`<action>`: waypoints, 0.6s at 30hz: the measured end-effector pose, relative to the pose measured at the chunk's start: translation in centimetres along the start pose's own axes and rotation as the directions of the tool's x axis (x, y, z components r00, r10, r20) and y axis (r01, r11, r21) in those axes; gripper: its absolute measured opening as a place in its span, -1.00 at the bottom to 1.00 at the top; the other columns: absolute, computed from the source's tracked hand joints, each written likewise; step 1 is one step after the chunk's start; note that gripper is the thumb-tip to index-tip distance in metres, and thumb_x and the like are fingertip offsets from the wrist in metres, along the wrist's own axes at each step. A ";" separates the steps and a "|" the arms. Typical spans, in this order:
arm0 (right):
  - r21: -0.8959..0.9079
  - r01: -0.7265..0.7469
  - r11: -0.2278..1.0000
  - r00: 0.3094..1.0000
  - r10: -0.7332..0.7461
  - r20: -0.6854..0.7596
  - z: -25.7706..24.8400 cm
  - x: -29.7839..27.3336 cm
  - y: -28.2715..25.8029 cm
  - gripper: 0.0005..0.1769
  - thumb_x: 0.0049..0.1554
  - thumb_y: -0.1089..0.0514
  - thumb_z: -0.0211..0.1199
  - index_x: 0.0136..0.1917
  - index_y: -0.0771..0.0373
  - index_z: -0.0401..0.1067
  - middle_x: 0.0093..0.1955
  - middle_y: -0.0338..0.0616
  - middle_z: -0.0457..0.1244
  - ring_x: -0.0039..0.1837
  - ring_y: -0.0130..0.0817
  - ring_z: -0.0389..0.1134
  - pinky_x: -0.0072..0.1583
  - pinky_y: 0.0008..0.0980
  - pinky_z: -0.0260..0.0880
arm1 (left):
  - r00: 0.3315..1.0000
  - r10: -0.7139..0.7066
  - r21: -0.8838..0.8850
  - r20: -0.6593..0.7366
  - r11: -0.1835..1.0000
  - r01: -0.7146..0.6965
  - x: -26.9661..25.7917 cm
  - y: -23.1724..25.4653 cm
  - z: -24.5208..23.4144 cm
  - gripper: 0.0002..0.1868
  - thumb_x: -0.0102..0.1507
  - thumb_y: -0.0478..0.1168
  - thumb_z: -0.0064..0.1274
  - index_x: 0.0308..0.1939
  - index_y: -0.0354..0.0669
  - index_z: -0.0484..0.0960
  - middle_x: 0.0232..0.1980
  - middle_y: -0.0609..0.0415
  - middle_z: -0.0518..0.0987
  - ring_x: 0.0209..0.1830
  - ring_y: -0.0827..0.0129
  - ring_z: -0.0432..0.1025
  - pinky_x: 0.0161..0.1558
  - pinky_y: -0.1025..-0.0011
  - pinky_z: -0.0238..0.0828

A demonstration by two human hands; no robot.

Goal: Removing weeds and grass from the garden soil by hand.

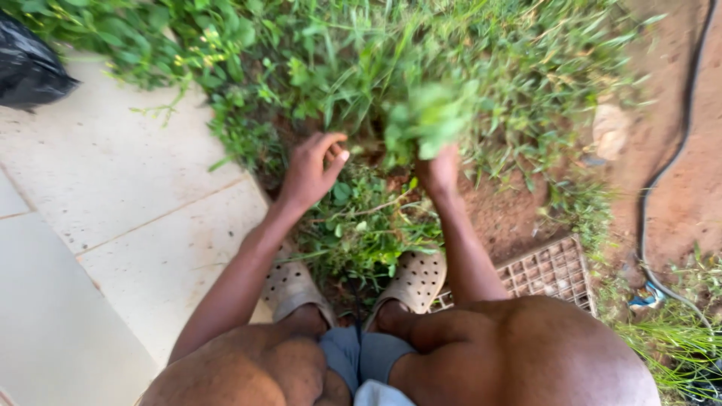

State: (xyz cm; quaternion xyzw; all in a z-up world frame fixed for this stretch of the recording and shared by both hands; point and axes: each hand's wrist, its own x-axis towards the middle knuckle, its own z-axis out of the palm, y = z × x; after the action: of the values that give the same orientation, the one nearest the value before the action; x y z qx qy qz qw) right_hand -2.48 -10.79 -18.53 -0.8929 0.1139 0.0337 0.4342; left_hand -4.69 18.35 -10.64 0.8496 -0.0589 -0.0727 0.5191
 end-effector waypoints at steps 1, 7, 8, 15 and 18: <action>0.003 0.000 1.000 1.000 0.000 0.002 0.0 -0.7 -0.2 -0.73 0.26 0.14 0.14 0.08 0.33 0.55 -0.22 0.01 0.34 -0.21 -0.11 0.36 -0.12 -0.19 0.44 | 1.000 -0.002 0.003 0.000 1.000 0.002 -0.6 -0.1 -0.1 -0.70 0.37 -0.20 0.09 0.14 -0.27 0.61 -0.16 -0.03 0.59 -0.24 0.24 0.55 -0.22 0.28 0.52; -0.226 0.256 0.940 0.967 -0.249 0.058 -2.1 -1.8 -2.1 -0.72 0.28 0.30 0.13 0.23 0.20 0.50 -0.13 0.09 0.36 -0.11 -0.01 0.41 -0.09 -0.12 0.41 | 0.998 -0.039 -0.009 -0.043 0.999 0.038 -2.7 -0.7 0.0 -0.76 0.34 -0.29 0.12 0.08 -0.25 0.61 -0.15 -0.06 0.57 -0.23 0.17 0.52 -0.28 0.26 0.47; -0.296 0.279 0.914 0.960 -0.276 0.053 -2.0 -1.7 -1.7 -0.72 0.27 0.29 0.16 0.24 0.25 0.49 -0.12 0.12 0.35 -0.10 0.03 0.39 -0.07 -0.08 0.39 | 0.997 -0.058 0.007 -0.045 0.998 0.059 -2.5 -0.9 -0.1 -0.76 0.35 -0.29 0.12 0.09 -0.23 0.61 -0.15 -0.04 0.57 -0.22 0.18 0.53 -0.26 0.26 0.47; 0.170 -0.021 0.985 0.998 0.012 0.056 -3.6 -1.2 -6.6 -0.71 0.36 0.10 0.12 0.20 0.28 0.54 -0.11 0.01 0.39 -0.10 -0.32 0.38 -0.02 -0.27 0.42 | 0.995 -0.083 0.014 -0.049 0.996 0.084 -2.2 -1.6 0.2 -0.73 0.32 -0.28 0.14 0.09 -0.22 0.62 -0.12 -0.07 0.57 -0.20 0.14 0.53 -0.26 0.25 0.48; 0.208 -0.165 0.964 0.981 0.137 0.140 -1.5 -2.3 0.3 -0.68 0.40 0.03 0.15 0.10 0.34 0.53 -0.15 0.00 0.40 -0.13 -0.36 0.40 -0.03 -0.30 0.43 | 0.996 -0.031 0.037 -0.088 0.999 0.034 -2.1 -1.7 0.3 -0.73 0.35 -0.27 0.15 0.12 -0.21 0.61 -0.08 -0.08 0.57 -0.13 0.10 0.54 -0.13 0.22 0.49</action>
State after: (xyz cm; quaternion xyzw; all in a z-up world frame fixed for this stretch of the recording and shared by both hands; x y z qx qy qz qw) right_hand -4.87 -11.78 -17.45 -0.8245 0.1574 0.1096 0.5324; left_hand -6.78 19.25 -12.14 0.8626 -0.0238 -0.0428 0.5035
